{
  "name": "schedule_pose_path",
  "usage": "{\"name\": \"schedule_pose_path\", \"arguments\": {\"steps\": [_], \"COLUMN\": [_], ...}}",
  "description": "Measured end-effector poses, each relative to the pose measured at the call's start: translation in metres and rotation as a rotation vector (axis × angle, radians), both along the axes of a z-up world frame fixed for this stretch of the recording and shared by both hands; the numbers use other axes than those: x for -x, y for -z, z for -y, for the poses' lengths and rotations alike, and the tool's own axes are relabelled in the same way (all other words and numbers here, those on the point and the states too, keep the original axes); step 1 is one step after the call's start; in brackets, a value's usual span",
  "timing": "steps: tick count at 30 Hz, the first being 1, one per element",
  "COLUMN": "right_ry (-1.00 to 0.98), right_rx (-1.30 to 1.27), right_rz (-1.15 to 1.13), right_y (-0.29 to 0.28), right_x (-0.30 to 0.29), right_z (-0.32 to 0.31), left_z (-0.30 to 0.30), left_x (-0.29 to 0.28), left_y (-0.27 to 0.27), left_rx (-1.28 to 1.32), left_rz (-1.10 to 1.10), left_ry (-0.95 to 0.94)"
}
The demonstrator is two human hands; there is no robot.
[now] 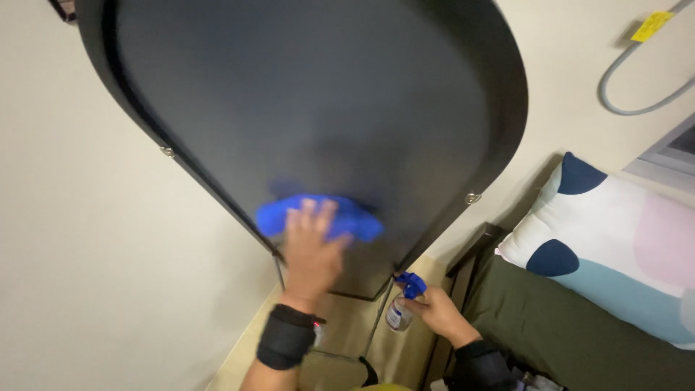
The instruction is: The person cleans multiple surfaces in a bedroom using a blue cloth and a spray bottle. They wipe the underside of a black board, a chair, a bedside table, and a black leather sofa, moving a white handbag aside to reach the table.
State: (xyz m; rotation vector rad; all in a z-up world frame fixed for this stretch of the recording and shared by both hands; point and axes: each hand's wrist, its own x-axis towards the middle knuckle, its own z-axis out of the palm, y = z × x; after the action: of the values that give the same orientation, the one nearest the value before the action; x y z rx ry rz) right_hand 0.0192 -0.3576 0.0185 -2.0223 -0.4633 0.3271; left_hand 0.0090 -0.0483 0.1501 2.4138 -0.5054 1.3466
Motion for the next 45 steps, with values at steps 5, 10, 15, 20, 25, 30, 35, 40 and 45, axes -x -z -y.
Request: {"name": "schedule_pose_path", "arguments": {"steps": [5,10,15,20,25,30,35,40,45], "right_ry": [0.001,-0.049,0.015,0.036,0.052,0.076,0.086,0.102,0.142], "right_rx": [0.048,0.001,0.086,0.186,0.211,0.247,0.166,0.146,0.248], "right_rz": [0.008,0.154,0.028,-0.03,0.014,-0.024,0.001,0.041,0.008], "right_y": [-0.041,-0.04,-0.067,-0.061,-0.049,-0.046,-0.067,-0.056,-0.059], "right_x": [0.007,0.002,0.007,0.012,0.019,0.025,0.04,0.044,0.046], "right_z": [-0.029,-0.055,-0.098,-0.127,-0.145,-0.161,-0.19,-0.197,-0.208], "left_z": [-0.072,-0.116,-0.129,-0.157,-0.184,-0.2,-0.196,-0.192,-0.197], "left_x": [0.01,0.009,0.001,-0.023,-0.025,-0.016,-0.012,-0.022,-0.029], "left_y": [-0.028,-0.056,-0.057,0.046,0.057,-0.028,-0.053,0.002,0.059], "left_rx": [0.105,0.21,0.393,0.534,0.624,0.366,0.397,0.426,0.388], "left_rz": [-0.062,0.106,0.156,0.062,-0.056,0.148,0.134,0.02,-0.074], "left_ry": [-0.318,-0.428,-0.141,-0.069,0.092,0.182,0.218,0.275,0.287]}}
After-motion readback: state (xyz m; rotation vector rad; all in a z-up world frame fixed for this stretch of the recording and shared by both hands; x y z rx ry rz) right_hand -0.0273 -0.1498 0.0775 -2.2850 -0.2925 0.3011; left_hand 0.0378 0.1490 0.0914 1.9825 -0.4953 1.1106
